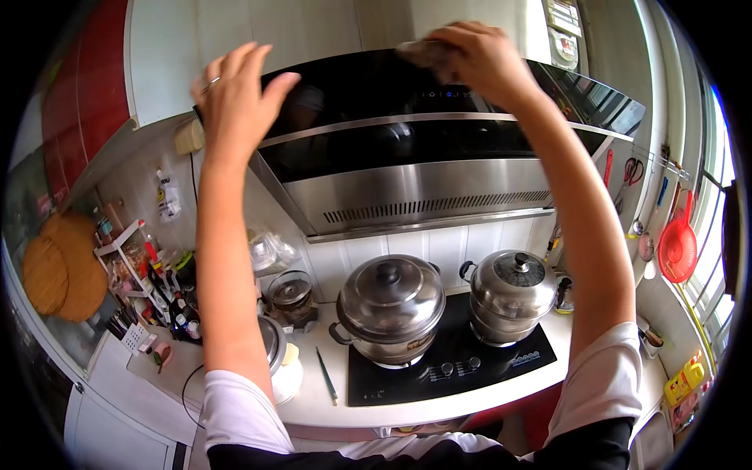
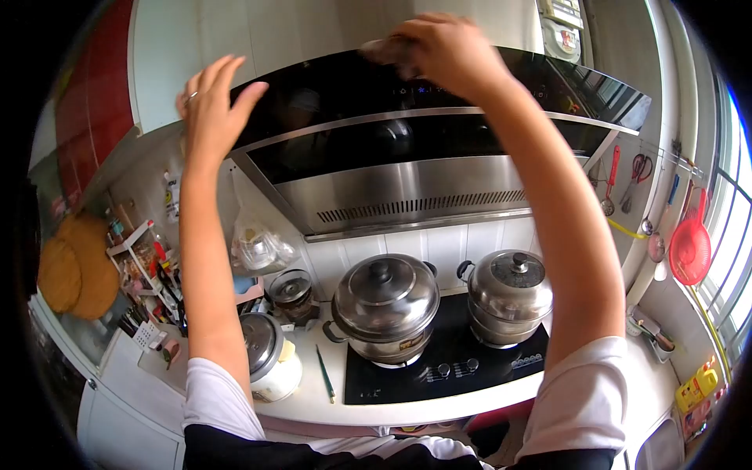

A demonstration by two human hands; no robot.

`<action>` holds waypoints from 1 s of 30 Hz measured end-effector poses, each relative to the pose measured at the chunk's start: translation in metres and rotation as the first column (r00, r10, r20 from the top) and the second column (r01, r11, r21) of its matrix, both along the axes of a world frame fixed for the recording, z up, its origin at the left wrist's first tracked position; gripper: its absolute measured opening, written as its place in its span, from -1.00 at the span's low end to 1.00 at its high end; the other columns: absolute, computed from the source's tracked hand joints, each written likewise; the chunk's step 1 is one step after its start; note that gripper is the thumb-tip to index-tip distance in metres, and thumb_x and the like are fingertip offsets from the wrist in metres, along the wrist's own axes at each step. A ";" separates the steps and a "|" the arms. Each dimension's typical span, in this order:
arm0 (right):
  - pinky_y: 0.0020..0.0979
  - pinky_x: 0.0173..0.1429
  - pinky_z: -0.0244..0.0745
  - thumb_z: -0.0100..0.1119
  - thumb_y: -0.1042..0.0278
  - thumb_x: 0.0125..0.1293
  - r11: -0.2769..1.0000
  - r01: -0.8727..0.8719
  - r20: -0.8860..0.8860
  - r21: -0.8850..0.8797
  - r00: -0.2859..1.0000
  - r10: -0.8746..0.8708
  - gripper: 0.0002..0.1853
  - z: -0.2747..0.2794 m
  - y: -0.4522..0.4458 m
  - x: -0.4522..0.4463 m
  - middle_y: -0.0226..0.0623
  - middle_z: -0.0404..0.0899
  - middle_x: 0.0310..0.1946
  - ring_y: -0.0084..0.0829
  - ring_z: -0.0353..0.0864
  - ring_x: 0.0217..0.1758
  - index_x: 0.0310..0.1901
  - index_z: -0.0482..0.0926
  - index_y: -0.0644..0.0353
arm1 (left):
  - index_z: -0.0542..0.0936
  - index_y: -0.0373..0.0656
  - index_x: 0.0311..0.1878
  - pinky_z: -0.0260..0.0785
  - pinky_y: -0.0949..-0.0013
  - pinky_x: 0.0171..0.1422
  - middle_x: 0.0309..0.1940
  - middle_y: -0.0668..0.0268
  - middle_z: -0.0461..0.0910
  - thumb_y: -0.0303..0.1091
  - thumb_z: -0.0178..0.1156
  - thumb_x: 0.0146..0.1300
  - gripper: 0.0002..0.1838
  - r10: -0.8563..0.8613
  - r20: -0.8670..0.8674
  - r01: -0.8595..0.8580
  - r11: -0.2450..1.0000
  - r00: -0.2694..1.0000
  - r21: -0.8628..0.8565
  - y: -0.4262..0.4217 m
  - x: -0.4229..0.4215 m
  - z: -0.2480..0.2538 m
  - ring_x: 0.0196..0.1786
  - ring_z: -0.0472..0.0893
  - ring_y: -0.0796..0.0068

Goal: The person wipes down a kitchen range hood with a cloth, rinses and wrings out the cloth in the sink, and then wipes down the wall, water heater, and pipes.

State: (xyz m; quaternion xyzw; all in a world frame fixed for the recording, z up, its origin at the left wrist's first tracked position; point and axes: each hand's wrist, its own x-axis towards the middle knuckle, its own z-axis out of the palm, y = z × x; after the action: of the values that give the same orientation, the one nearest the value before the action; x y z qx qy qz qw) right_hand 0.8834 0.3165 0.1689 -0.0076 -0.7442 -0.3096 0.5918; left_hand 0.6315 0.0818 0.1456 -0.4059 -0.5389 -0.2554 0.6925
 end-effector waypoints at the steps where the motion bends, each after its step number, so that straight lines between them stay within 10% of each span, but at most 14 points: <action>1: -0.16 0.19 0.49 0.11 0.38 0.23 0.997 0.065 -0.022 -0.049 0.998 -0.066 -0.69 0.000 0.011 0.019 -0.24 0.66 -0.09 -0.12 0.63 0.01 0.00 0.65 0.06 | 0.57 0.03 0.18 0.05 -0.21 0.41 0.18 0.44 0.56 0.08 0.18 0.33 -0.52 0.099 0.042 -0.100 0.994 0.994 0.032 -0.008 -0.016 -0.003 0.30 0.42 0.24; 5: -0.18 0.17 0.53 0.04 0.24 0.28 0.935 0.068 -0.190 -0.349 0.971 -0.142 -0.71 -0.008 0.037 0.045 -0.32 0.67 -0.06 -0.25 0.64 0.05 -0.07 0.67 0.08 | 0.60 0.06 0.15 0.05 -0.19 0.41 0.14 0.43 0.58 0.06 0.09 0.41 -0.60 0.042 0.162 -0.041 0.999 0.986 -0.011 -0.011 -0.059 -0.018 0.27 0.45 0.26; 9: -0.05 0.31 0.32 -0.07 -0.03 0.42 0.982 0.085 -0.133 -0.167 0.985 -0.107 -0.60 -0.015 0.005 0.009 -0.37 0.65 -0.03 -0.25 0.59 0.10 -0.02 0.69 -0.01 | 0.64 0.12 0.11 0.12 0.01 0.39 0.02 0.48 0.65 0.01 0.02 0.46 -0.65 0.045 0.076 -0.050 0.997 0.996 0.059 -0.004 -0.059 -0.017 0.16 0.52 0.33; 19: 0.06 0.37 0.13 -0.11 0.06 0.35 0.885 0.307 -0.209 -0.351 0.895 -0.394 -0.61 -0.017 0.055 0.084 -0.31 0.63 0.01 -0.25 0.54 0.21 0.00 0.67 -0.03 | 0.67 0.17 0.00 0.16 -0.04 0.35 0.02 0.52 0.63 0.05 0.03 0.43 -0.68 0.202 0.234 -0.248 0.950 0.951 0.189 0.012 -0.033 -0.016 0.20 0.49 0.31; 24: -0.01 0.32 0.22 0.01 0.11 0.32 0.936 0.244 -0.211 -0.253 0.930 -0.300 -0.69 -0.024 0.029 0.053 -0.33 0.63 -0.05 -0.22 0.56 0.13 -0.06 0.67 -0.02 | 0.64 0.00 0.05 0.14 0.01 0.38 0.05 0.41 0.60 -0.22 0.16 0.35 -0.74 -0.098 -0.083 0.106 0.989 0.992 0.102 0.077 0.085 -0.006 0.20 0.49 0.33; 30: -0.07 0.38 0.18 0.02 0.16 0.32 0.969 0.209 -0.236 -0.134 0.943 -0.236 -0.71 -0.026 0.046 0.073 -0.40 0.65 -0.07 -0.29 0.56 0.13 -0.04 0.66 -0.04 | 0.63 -0.09 0.03 0.13 -0.13 0.42 0.00 0.39 0.63 -0.19 0.19 0.33 -0.71 -0.095 -0.082 0.093 0.995 0.992 -0.030 0.157 0.177 -0.006 0.18 0.49 0.32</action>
State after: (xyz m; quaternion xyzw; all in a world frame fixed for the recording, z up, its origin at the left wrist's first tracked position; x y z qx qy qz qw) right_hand 0.9561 0.3622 0.1428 -0.1623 -0.6736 -0.3310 0.6406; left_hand 0.8086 0.2384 0.1398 -0.4503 -0.4932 -0.2636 0.6961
